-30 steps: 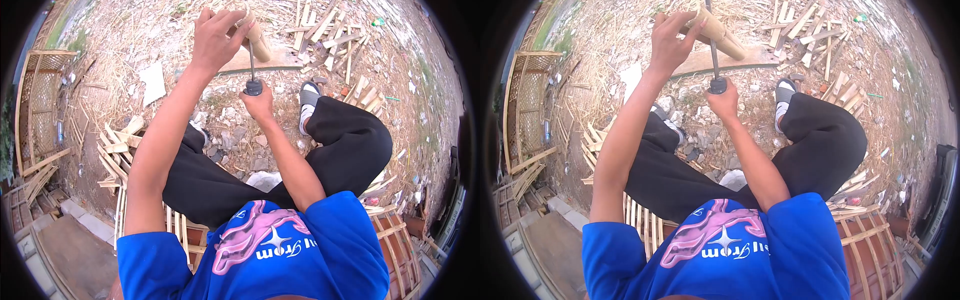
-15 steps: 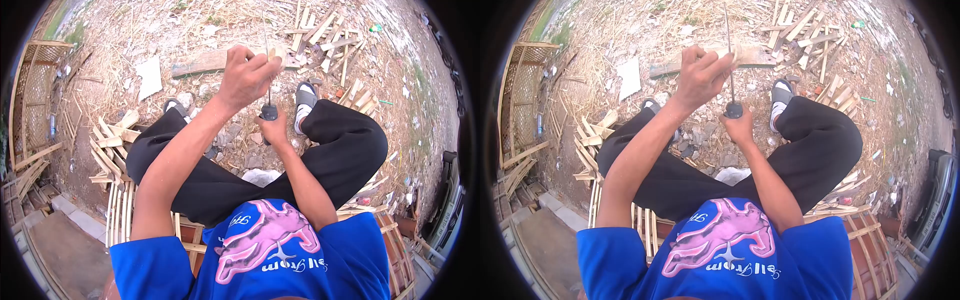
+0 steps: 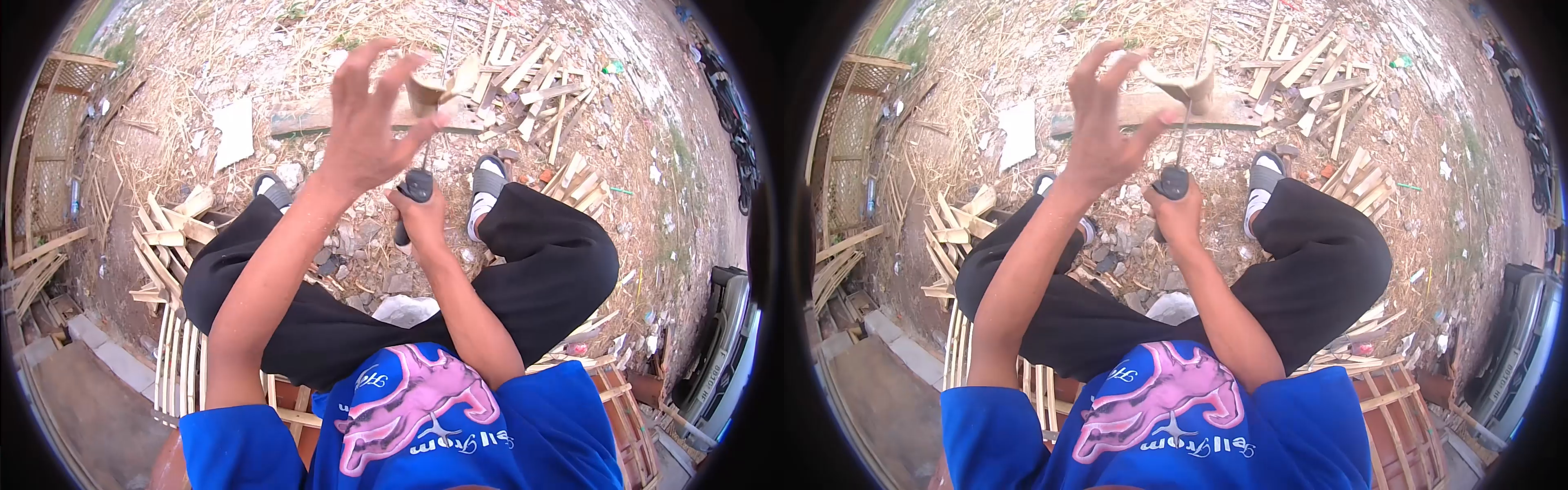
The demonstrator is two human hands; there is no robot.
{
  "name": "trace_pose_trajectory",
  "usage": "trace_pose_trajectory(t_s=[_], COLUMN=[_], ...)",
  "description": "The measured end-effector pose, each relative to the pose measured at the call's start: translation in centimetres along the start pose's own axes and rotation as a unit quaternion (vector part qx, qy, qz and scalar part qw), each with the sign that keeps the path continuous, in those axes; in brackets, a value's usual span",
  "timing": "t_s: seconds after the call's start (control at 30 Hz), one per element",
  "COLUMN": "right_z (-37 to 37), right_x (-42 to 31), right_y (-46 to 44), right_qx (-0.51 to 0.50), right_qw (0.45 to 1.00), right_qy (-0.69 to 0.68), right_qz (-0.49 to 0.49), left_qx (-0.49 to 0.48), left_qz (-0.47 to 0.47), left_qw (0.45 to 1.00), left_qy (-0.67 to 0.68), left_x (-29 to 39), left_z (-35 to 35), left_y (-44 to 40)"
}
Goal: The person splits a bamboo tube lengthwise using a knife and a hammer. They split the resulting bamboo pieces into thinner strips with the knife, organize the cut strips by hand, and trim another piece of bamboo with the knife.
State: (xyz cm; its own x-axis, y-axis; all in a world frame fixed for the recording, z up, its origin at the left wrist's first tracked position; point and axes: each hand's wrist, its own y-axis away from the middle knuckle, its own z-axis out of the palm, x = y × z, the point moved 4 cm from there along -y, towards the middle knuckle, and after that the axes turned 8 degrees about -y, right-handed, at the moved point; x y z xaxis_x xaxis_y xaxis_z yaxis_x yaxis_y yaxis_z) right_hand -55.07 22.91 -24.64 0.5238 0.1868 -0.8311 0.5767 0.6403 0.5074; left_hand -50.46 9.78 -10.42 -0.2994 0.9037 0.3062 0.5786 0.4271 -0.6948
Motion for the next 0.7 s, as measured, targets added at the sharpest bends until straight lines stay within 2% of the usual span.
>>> trace_pose_trajectory(t_s=[0.07, 0.1, 0.13, 0.17, 0.2, 0.27, 0.3, 0.37, 0.4, 0.47, 0.5, 0.57, 0.6, 0.67, 0.7], right_z=[2.5, 3.7, 5.0, 6.4, 7.2, 7.1, 6.6, 4.2, 2.5, -1.8, -4.9, -11.0, -14.0, -21.2, -25.0], right_x=[-1.7, -2.3, -2.7, -3.3, -3.8, -4.2, -5.1, -7.8, -9.0, -11.8, -12.0, -10.8, -10.0, -4.9, -2.0], right_y=[-0.8, -1.6, -2.5, -3.8, -4.0, -6.3, -6.5, -7.6, -8.2, -10.5, -13.5, -17.3, -18.1, -21.4, -22.2], right_qx=[-0.021, -0.037, -0.053, -0.111, -0.118, -0.156, -0.206, -0.318, -0.368, -0.305, -0.219, -0.056, 0.019, 0.13, 0.172], right_qw=[0.998, 0.994, 0.989, 0.977, 0.97, 0.978, 0.969, 0.905, 0.848, 0.861, 0.921, 0.989, 0.996, 0.987, 0.984], right_qy=[-0.066, -0.099, -0.132, -0.149, -0.193, -0.03, 0.028, 0.264, 0.375, 0.407, 0.317, 0.105, -0.013, -0.093, 0.047], right_qz=[-0.002, -0.016, -0.028, -0.106, -0.088, -0.136, -0.131, -0.097, -0.074, -0.032, -0.055, -0.085, -0.092, -0.025, 0.009], left_qx=[-0.024, -0.159, -0.29, -0.282, -0.292, -0.314, -0.281, -0.287, -0.29, -0.296, -0.305, -0.3, -0.295, -0.279, -0.271], left_qz=[-0.089, -0.212, -0.328, -0.409, -0.422, -0.443, -0.431, -0.444, -0.453, -0.461, -0.456, -0.443, -0.437, -0.426, -0.433], left_qw=[0.996, 0.963, 0.891, 0.848, 0.831, 0.792, 0.83, 0.816, 0.808, 0.81, 0.813, 0.83, 0.84, 0.858, 0.856], left_qy=[-0.019, 0.053, 0.119, 0.185, 0.217, 0.277, 0.215, 0.231, 0.239, 0.211, 0.197, 0.157, 0.126, 0.065, 0.073], left_x=[-2.2, -3.9, -5.0, -5.2, -6.1, -7.7, -7.7, -7.7, -7.6, -8.0, -9.2, -9.2, -9.3, -10.1, -10.6], left_z=[-0.3, 0.5, 1.5, 1.9, 2.9, 4.5, 4.1, 4.0, 4.0, 4.0, 4.5, 4.3, 4.3, 4.4, 4.5], left_y=[0.3, 1.1, 2.4, 3.9, 5.1, 6.7, 6.4, 6.1, 5.9, 5.7, 6.1, 5.9, 6.0, 6.2, 6.5])
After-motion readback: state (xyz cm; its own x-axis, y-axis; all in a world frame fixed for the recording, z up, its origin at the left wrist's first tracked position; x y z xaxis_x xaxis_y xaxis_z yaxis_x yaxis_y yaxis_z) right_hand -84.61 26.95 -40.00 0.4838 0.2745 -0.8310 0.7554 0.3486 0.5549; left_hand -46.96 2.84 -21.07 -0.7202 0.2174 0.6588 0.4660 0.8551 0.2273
